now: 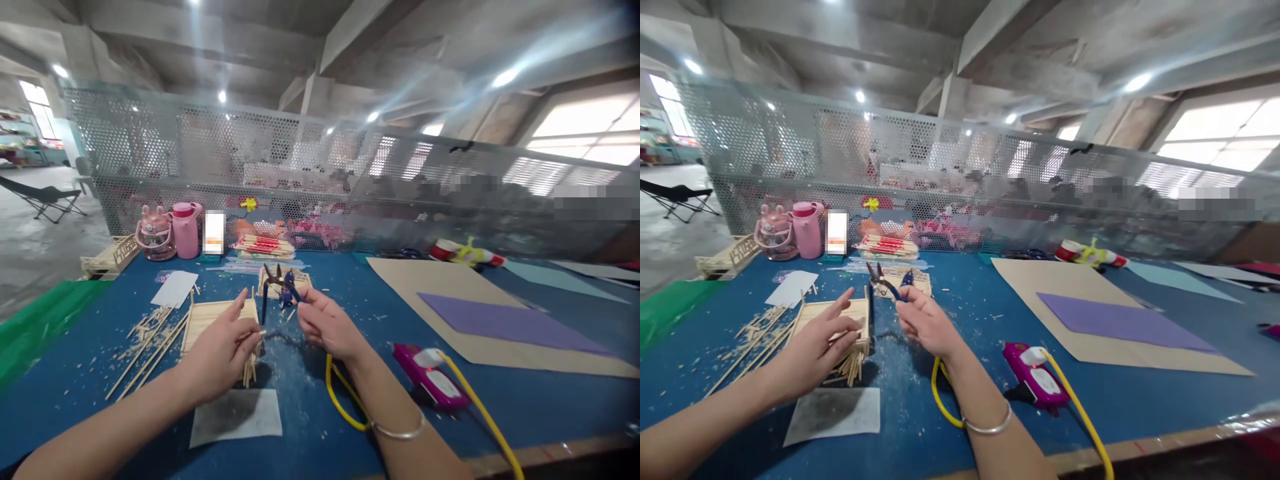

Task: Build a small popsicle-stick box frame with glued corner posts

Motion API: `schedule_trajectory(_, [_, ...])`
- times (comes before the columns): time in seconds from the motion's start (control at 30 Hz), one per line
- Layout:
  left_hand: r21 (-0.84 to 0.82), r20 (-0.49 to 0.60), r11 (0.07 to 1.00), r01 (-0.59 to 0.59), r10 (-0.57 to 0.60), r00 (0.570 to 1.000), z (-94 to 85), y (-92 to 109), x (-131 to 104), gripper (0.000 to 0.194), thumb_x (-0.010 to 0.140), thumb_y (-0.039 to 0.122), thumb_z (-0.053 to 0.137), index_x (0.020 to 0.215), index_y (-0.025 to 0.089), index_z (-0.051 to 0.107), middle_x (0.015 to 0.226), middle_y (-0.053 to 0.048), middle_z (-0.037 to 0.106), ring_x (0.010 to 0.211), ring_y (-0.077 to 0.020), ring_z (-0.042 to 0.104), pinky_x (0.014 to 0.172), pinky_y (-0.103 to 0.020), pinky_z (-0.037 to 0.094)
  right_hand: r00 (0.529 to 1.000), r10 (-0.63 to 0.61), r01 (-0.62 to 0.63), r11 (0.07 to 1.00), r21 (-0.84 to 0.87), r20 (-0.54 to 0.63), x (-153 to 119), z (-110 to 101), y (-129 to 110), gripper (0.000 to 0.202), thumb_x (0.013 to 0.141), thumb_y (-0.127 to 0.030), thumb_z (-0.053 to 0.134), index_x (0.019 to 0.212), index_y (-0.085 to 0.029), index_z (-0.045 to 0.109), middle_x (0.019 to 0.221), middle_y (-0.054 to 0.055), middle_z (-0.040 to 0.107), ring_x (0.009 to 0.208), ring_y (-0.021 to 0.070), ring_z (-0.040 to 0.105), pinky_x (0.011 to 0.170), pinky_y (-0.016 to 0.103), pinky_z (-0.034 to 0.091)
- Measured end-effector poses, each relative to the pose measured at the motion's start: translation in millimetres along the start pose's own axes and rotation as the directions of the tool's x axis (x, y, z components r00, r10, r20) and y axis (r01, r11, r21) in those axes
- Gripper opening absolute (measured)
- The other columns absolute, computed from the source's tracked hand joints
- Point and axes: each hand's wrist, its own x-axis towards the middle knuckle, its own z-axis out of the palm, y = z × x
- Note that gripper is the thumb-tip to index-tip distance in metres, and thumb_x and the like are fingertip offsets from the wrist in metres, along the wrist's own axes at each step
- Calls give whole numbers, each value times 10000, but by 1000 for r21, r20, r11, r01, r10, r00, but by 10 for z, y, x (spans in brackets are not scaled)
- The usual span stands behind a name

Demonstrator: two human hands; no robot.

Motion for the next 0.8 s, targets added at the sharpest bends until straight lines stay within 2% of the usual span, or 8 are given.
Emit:
schedule_trajectory(0.07, [-58,38,997,42,-40,998,-6,34,44,260,876,269,386,799,199,623,1183,-138,565,1149,-252,504,813,-351,487,997,-67,62,990,126,33,7,102,67,336,754,-466,598,843,-224,381,401,-152,279,309,24,126,319,138,123])
schedule_trajectory(0.17, [-144,85,982,126,-114,990,-44,95,58,285,890,281,348,766,189,587,889,-84,607,893,-204,574,739,-315,472,985,-170,158,951,266,23,2,227,134,314,747,-419,629,770,-213,393,404,-142,287,306,14,154,328,130,149])
schedule_trajectory(0.27, [-205,87,962,179,-164,983,-86,155,20,304,902,313,322,744,186,548,728,-31,535,755,-173,520,688,-290,430,978,-194,209,930,302,-79,14,280,130,351,662,-396,714,786,-201,449,572,-78,477,401,22,346,396,143,290])
schedule_trajectory(0.37, [-271,140,931,244,-212,967,-92,182,-30,328,907,357,313,728,186,527,716,-17,514,734,-162,495,680,-281,400,957,-227,269,925,269,-180,46,242,90,474,615,-549,690,896,-205,524,789,1,569,597,86,502,534,208,409])
schedule_trajectory(0.43, [-296,197,912,282,-231,953,-73,180,-57,338,908,373,308,725,185,521,720,-13,508,718,-156,489,667,-278,389,949,-239,288,923,254,-206,66,193,77,559,627,-673,590,917,-197,561,791,23,570,639,119,521,569,241,426])
schedule_trajectory(0.5, [-307,251,904,297,-224,942,-46,174,-79,333,908,368,307,728,184,519,726,-12,506,713,-154,484,659,-276,380,942,-238,285,941,185,-236,76,157,81,551,631,-669,588,901,-189,593,765,19,569,630,120,512,570,244,419])
schedule_trajectory(0.67, [-302,316,910,285,-187,930,3,172,-128,306,905,318,319,692,184,493,732,-12,500,742,-156,471,680,-274,367,897,-267,209,958,-196,-352,52,187,79,284,618,-411,718,657,-153,608,574,-33,525,517,70,416,512,206,333])
schedule_trajectory(0.8, [-309,315,903,298,-198,928,10,163,-157,312,908,324,311,703,182,499,742,-14,499,734,-153,472,681,-274,366,890,-231,132,956,-262,-394,57,214,82,275,657,-399,670,576,-146,601,519,-18,549,510,88,459,529,222,355])
